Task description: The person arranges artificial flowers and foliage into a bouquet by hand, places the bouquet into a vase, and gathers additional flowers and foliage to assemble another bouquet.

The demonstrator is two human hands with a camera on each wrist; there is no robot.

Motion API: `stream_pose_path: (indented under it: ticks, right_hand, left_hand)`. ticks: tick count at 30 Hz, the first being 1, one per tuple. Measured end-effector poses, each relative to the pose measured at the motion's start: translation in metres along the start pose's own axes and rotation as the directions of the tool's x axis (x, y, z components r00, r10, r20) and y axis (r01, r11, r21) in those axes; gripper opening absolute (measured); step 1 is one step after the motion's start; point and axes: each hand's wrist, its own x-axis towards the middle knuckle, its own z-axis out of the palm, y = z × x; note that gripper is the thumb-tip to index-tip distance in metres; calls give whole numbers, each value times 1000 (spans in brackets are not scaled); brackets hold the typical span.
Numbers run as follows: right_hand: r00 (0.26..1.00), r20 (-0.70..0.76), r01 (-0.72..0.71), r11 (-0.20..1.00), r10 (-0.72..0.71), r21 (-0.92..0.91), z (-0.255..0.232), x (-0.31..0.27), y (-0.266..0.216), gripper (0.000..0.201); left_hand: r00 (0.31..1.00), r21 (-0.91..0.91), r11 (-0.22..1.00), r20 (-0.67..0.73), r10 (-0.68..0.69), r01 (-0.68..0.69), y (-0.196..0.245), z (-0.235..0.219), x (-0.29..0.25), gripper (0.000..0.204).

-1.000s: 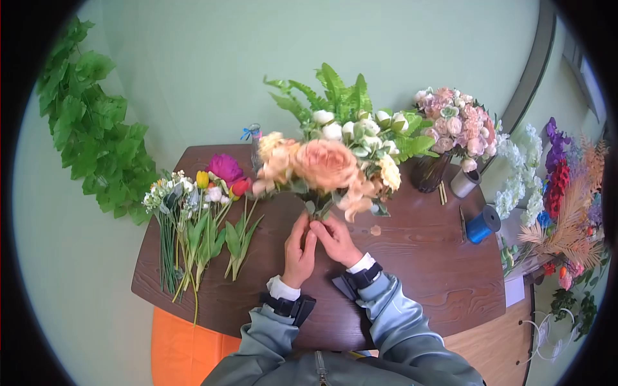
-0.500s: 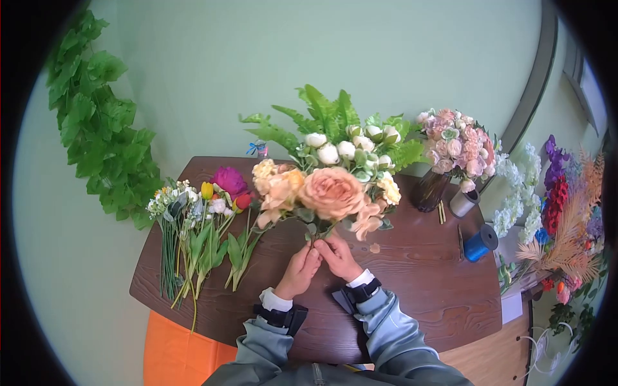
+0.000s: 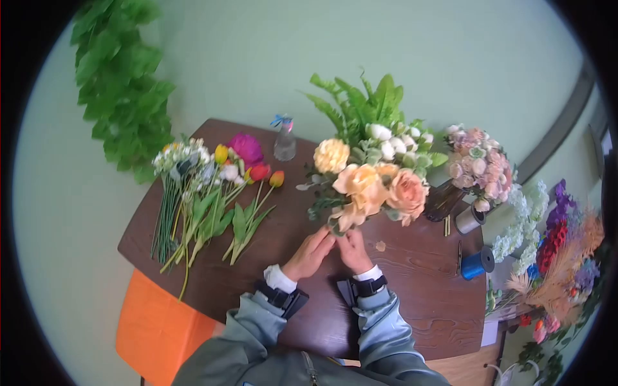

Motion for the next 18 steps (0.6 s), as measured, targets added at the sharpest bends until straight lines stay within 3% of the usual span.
stream_pose_path:
  ticks: [2, 4, 5, 6, 8, 12, 14, 18]
  right_hand:
    - [969, -93, 215, 965, -231, -149, 3, 1, 9, 18]
    - [991, -29, 131, 990, -132, -42, 0, 2, 12, 20]
    - [990, -46, 130, 991, -130, -11, 4, 2, 5, 21]
    - [993, -51, 104, 994, -103, 22, 6, 3, 5, 22]
    - [989, -62, 136, 991, -135, 10, 8, 5, 2, 24]
    - [961, -16, 278, 961, -278, -7, 9, 10, 13, 26]
    - [965, 4, 263, 965, -263, -21, 6, 11, 14, 27]
    - [979, -25, 205, 978, -204, 44, 4, 10, 16, 28]
  left_hand:
    - [927, -347, 861, 174, -332, 373, -3, -6, -9, 38]
    - [972, -343, 911, 128, -196, 229, 1, -2, -8, 32]
    - [995, -202, 975, 51, -83, 92, -4, 0, -7, 36]
    - [999, -186, 983, 35, -1, 7, -6, 1, -5, 38]
    - [1000, -41, 999, -5, 26, -26, -1, 0, -5, 39]
    - [1000, -89, 996, 4, 7, -7, 3, 0, -4, 41]
    - [977, -259, 944, 118, -179, 204, 12, -3, -5, 43]
    - [967, -94, 970, 144, -211, 225, 13, -11, -4, 38]
